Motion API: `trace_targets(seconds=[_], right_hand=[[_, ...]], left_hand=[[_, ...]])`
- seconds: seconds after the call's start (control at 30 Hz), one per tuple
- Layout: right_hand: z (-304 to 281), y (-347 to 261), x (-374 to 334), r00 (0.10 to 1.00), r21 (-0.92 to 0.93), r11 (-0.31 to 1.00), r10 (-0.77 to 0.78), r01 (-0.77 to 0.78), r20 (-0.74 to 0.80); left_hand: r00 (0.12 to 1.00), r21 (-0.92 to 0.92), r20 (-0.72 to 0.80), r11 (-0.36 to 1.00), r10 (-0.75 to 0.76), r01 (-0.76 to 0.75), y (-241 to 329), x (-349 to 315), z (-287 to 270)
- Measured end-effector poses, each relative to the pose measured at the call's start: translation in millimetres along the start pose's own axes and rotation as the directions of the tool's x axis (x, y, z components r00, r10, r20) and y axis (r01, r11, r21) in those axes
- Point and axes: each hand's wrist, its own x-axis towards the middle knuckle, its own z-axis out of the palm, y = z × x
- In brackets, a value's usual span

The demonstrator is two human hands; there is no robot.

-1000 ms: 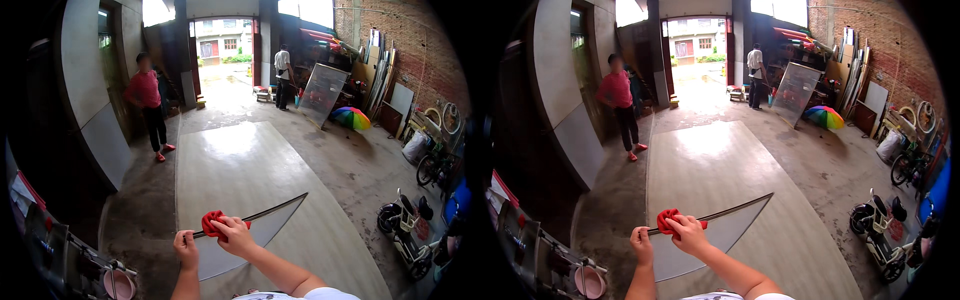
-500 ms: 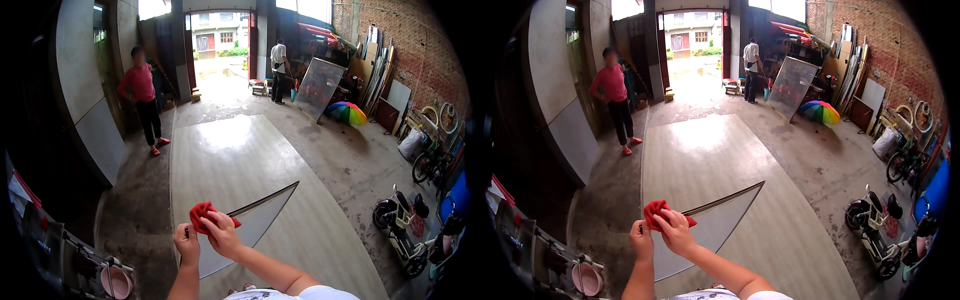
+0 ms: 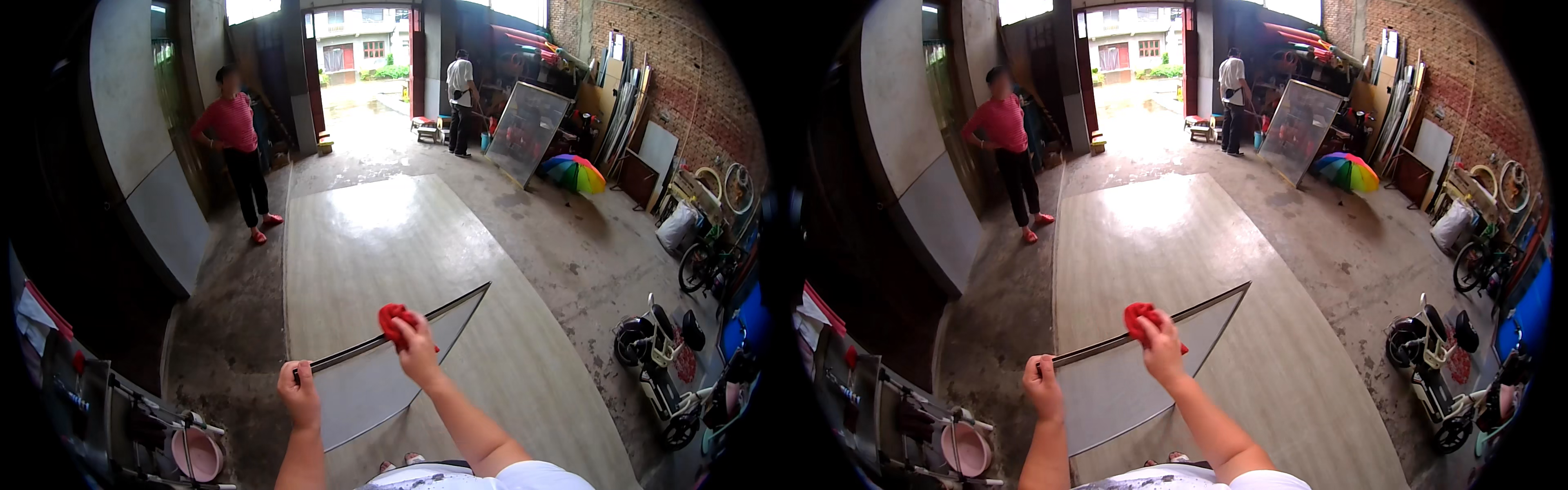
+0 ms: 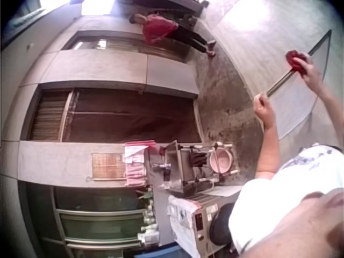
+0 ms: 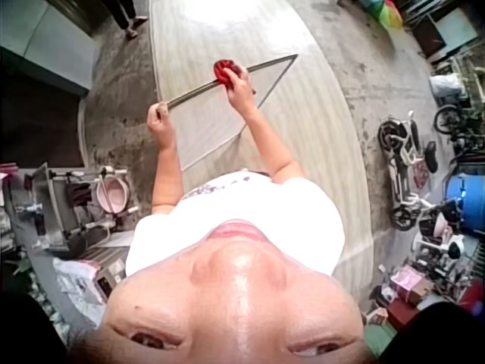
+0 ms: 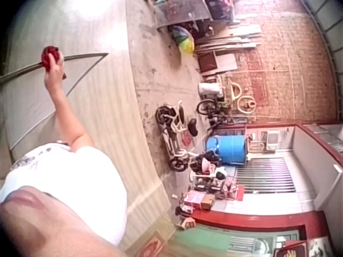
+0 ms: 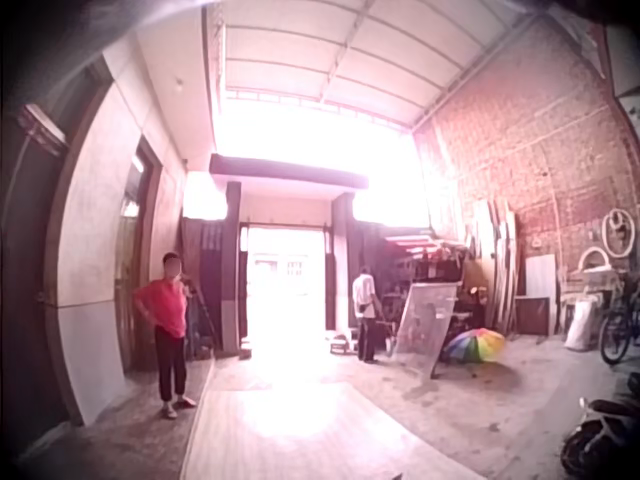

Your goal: The person wipes a window screen with a cloth, cleaning both the mesh surface and the metal frame.

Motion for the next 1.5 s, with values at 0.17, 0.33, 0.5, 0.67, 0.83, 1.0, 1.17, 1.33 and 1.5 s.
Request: trace_targets(seconds=[0.17, 0.33, 0.5, 0.67, 0.83, 1.0, 1.17, 1.33, 1.5], right_hand=[[-10.9, 53.8, -12.9, 0.721, 0.837, 0.46, 0.683, -0.297, -0.119], [-39.2, 108.6, -33.2, 0.56, 0.904, -0.398, 0.719, -0.154, 0.412], [-54.2, 102.3, -40.9, 0.708, 0.92, -0.328, 0.596, -0.214, 0.378], [-75.2, 63.5, -38.4, 0.725, 0.868, -0.465, 0.536, -0.173, 0.431], [-75.9, 71.3, -44.1, 0.831, 0.864, -0.489, 0.426, -0.121, 0.358], [-80.2, 70.2, -45.2, 0.883, 0.878, -0.439, 0.314, -0.19, 0.348], [-81.4, 63.5, -45.9, 0.851, 0.782, -0.608, 0.331, -0.138, 0.408], [-84.2, 78.0, -55.0, 0.819, 0.868, -0.446, 0.399, -0.22, 0.413], [-75.6, 114.8, -64.6, 0.734, 0.885, -0.397, 0.522, -0.242, 0.434]], left_hand=[[0.999, 0.021, 0.005, 0.999, -0.033, 0.033, -4.5, 3.7, -2.1], [0.999, 0.011, 0.016, 0.999, 0.039, -0.039, -10.6, 6.6, 0.8], [0.995, -0.002, 0.051, 0.996, -0.089, 0.089, -13.6, 7.1, -1.3], [0.997, -0.018, 0.035, 0.998, -0.066, 0.067, -16.6, 8.1, -3.8], [0.996, -0.024, 0.047, 0.996, -0.081, 0.082, -13.3, 8.0, -4.8], [0.996, -0.032, 0.033, 0.996, -0.08, 0.081, -14.4, 6.5, -8.8], [0.996, -0.012, 0.008, 0.996, -0.087, 0.087, -15.5, 7.5, -12.3], [0.992, -0.016, -0.003, 0.992, -0.124, 0.124, -17.1, 6.9, -16.3], [0.994, 0.031, -0.04, 0.994, -0.104, 0.106, -10.5, 11.0, -24.4]])
